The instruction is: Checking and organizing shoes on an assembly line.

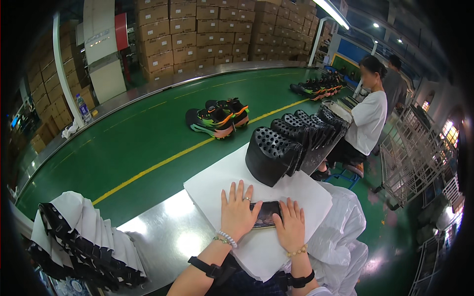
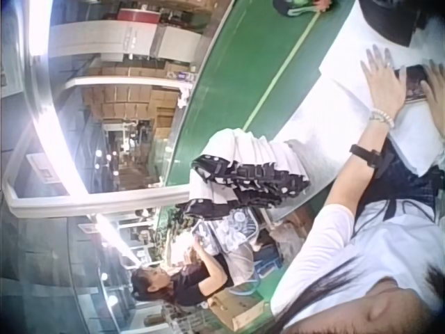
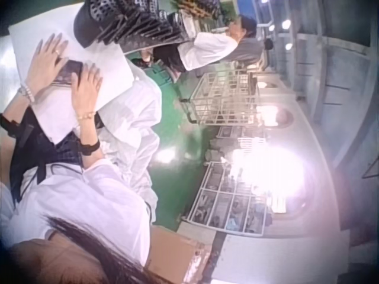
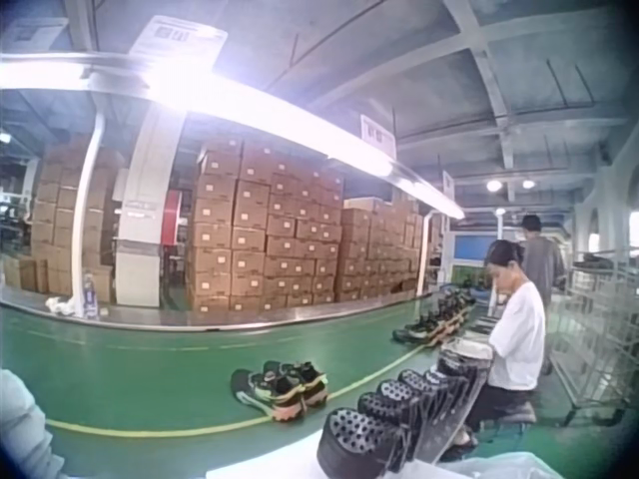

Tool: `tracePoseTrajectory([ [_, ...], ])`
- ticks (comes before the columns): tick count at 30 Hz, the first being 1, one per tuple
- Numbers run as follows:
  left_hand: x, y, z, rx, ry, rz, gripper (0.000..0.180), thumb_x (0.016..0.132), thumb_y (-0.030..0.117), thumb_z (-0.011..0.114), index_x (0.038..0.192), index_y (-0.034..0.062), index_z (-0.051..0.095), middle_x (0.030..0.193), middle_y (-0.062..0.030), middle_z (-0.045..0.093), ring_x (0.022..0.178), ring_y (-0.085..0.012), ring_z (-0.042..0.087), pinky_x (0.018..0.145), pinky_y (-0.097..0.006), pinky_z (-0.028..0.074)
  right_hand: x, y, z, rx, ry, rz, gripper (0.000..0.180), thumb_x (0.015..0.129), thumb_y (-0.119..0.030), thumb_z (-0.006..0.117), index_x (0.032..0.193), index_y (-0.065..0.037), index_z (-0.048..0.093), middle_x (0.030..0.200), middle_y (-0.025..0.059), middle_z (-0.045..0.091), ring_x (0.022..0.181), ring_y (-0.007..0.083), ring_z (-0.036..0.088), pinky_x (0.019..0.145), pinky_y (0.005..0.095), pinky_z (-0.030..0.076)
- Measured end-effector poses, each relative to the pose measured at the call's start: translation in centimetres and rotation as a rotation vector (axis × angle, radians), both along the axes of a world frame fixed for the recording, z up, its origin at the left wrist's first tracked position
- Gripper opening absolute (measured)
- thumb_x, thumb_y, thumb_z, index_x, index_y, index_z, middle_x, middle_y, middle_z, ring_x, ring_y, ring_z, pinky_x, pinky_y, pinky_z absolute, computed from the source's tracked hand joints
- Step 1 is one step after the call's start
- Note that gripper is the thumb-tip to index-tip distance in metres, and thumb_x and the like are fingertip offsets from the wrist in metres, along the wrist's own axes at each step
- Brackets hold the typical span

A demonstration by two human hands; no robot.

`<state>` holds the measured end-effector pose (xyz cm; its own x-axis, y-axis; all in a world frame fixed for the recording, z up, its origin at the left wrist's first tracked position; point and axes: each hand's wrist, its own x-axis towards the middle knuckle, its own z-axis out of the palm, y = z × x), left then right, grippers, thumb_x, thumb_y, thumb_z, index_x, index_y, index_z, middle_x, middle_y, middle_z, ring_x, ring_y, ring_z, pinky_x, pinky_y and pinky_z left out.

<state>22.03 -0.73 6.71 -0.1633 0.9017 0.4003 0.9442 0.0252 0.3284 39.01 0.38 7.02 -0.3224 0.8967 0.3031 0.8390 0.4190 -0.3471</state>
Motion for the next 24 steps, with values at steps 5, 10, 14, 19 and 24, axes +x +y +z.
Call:
tracePoseTrajectory([
  [5, -0.09, -0.09, 0.10, -0.004, -0.004, 0.001, 0.055, 0.089, 0.044, 0.042, 0.130, 0.0067, 0.045, 0.139, -0.0185, 0.035, 0.131, -0.0349, 0.028, 0.107, -0.051, 0.016, -0.08, -0.04, 0.07, -0.005, -0.008, 0.002, 0.049, 0.089, -0.037, 0.044, 0.126, -0.005, 0.046, 0.136, 0.0198, 0.038, 0.129, 0.0376, 0.030, 0.108, 0.0479, 0.016],
  [10, -0.08, -0.06, 0.03, 0.028, 0.006, -0.001, 0.054, 0.089, 0.043, 0.042, 0.129, 0.0064, 0.046, 0.138, -0.0183, 0.037, 0.130, -0.0348, 0.029, 0.106, -0.051, 0.017, -0.07, -0.12, 0.19, -0.007, 0.007, 0.002, 0.049, 0.089, -0.038, 0.044, 0.126, -0.005, 0.046, 0.136, 0.0200, 0.038, 0.129, 0.0379, 0.030, 0.108, 0.0481, 0.016],
  [14, -0.10, -0.11, 0.00, 0.018, 0.012, 0.002, 0.054, 0.090, 0.043, 0.042, 0.129, 0.0066, 0.046, 0.138, -0.0180, 0.037, 0.130, -0.0349, 0.029, 0.106, -0.051, 0.018, -0.02, 0.00, -0.10, 0.000, -0.003, 0.004, 0.049, 0.089, -0.038, 0.044, 0.126, -0.005, 0.046, 0.136, 0.0200, 0.039, 0.128, 0.0380, 0.030, 0.108, 0.0482, 0.016],
  [19, -0.11, -0.07, -0.03, 0.026, 0.012, 0.003, 0.054, 0.090, 0.044, 0.041, 0.129, 0.0070, 0.045, 0.138, -0.0177, 0.037, 0.130, -0.0347, 0.029, 0.106, -0.051, 0.018, -0.09, -0.02, 0.02, 0.004, 0.005, 0.005, 0.050, 0.089, -0.038, 0.045, 0.126, -0.004, 0.047, 0.136, 0.0200, 0.039, 0.128, 0.0383, 0.030, 0.107, 0.0483, 0.017],
  [24, -0.04, -0.18, -0.07, 0.009, 0.009, 0.001, 0.055, 0.089, 0.044, 0.042, 0.130, 0.0072, 0.045, 0.138, -0.0174, 0.036, 0.130, -0.0344, 0.028, 0.107, -0.051, 0.017, 0.05, -0.12, -0.05, 0.025, -0.008, 0.007, 0.049, 0.089, -0.038, 0.045, 0.125, -0.005, 0.047, 0.135, 0.0202, 0.039, 0.128, 0.0388, 0.031, 0.107, 0.0487, 0.017],
])
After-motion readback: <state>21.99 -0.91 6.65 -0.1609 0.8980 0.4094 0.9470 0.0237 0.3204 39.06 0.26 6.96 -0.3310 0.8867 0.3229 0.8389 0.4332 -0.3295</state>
